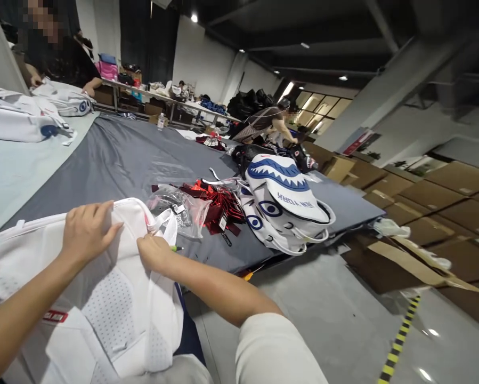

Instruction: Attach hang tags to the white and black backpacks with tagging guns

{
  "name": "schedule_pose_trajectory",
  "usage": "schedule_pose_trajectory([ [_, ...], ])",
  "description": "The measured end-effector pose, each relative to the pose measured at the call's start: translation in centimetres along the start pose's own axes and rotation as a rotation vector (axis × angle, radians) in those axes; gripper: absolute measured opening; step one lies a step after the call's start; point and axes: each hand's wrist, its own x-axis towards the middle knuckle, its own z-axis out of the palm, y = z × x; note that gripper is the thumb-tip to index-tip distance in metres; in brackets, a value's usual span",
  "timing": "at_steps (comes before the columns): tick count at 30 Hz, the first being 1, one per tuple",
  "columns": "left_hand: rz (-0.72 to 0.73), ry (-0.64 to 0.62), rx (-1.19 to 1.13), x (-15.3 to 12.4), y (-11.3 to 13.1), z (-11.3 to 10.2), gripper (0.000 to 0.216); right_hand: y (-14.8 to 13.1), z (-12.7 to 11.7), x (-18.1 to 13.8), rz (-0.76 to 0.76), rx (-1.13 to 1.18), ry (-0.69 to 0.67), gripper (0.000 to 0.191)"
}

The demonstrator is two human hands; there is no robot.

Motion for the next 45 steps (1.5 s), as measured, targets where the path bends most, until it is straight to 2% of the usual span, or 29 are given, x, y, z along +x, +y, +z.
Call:
schedule_pose_trajectory([
  [3, -0.011, 0.016, 0.005, -0.1, 0.0, 0.1, 0.049, 0.3, 0.6, -0.4, -0.014, 0.038, 0.042, 0.029],
  [6, -0.026, 0.028, -0.010, -0.1, 0.1, 0.2, 0.049, 0.4, 0.9, 0.0, 0.034, 0.135, 0.083, 0.027],
  [12, -0.019, 0.027, 0.009, 0.0, 0.2, 0.3, 0.054, 0.0, 1.2, 0.3, 0.204, 0.444, 0.209, 0.027],
  [19, -0.089, -0.021, 0.003, 0.3, 0.2, 0.0, 0.063, -1.3, 0.3, 1.0, 0.312, 0.785, 0.344, 0.034],
  [21, -0.124, -0.063, -0.005, 0.3, 0.2, -0.2, 0.066, -2.1, 0.2, 1.8, 0.369, 0.906, 0.425, 0.030],
  [23, -0.144, -0.106, -0.007, 0.3, 0.1, -0.4, 0.072, -2.9, 0.4, 2.7, 0.419, 1.031, 0.564, 0.023],
  [26, -0.109, -0.159, -0.051, 0.3, -0.2, -0.6, 0.074, -3.4, 1.1, 3.6, 0.417, 1.137, 0.722, 0.019],
  [29, 0.017, -0.208, -0.113, 0.4, -0.5, -0.6, 0.064, -2.3, 0.9, 2.8, 0.354, 1.123, 0.652, 0.023],
  [32, 0.158, -0.284, -0.134, 0.7, -0.6, 0.0, 0.063, 0.2, -0.1, 0.7, 0.223, 0.919, 0.488, 0.023],
  [36, 0.193, -0.362, -0.145, 1.1, -0.1, 1.4, 0.059, 2.9, -1.0, -1.4, 0.100, 0.705, 0.336, 0.024],
  [41, 0.379, -0.432, -0.118, 1.9, 0.8, 1.9, 0.029, 3.1, 0.2, -0.9, 0.110, 0.615, 0.199, 0.019],
  [44, 0.496, -0.439, -0.050, 3.0, 1.1, 1.2, 0.022, 2.8, 1.4, -1.1, 0.048, 0.708, 0.166, 0.006],
  [45, 0.541, -0.437, -0.046, 3.3, 1.3, 0.9, 0.023, 2.6, 1.8, -1.5, 0.026, 0.715, 0.175, 0.008],
])
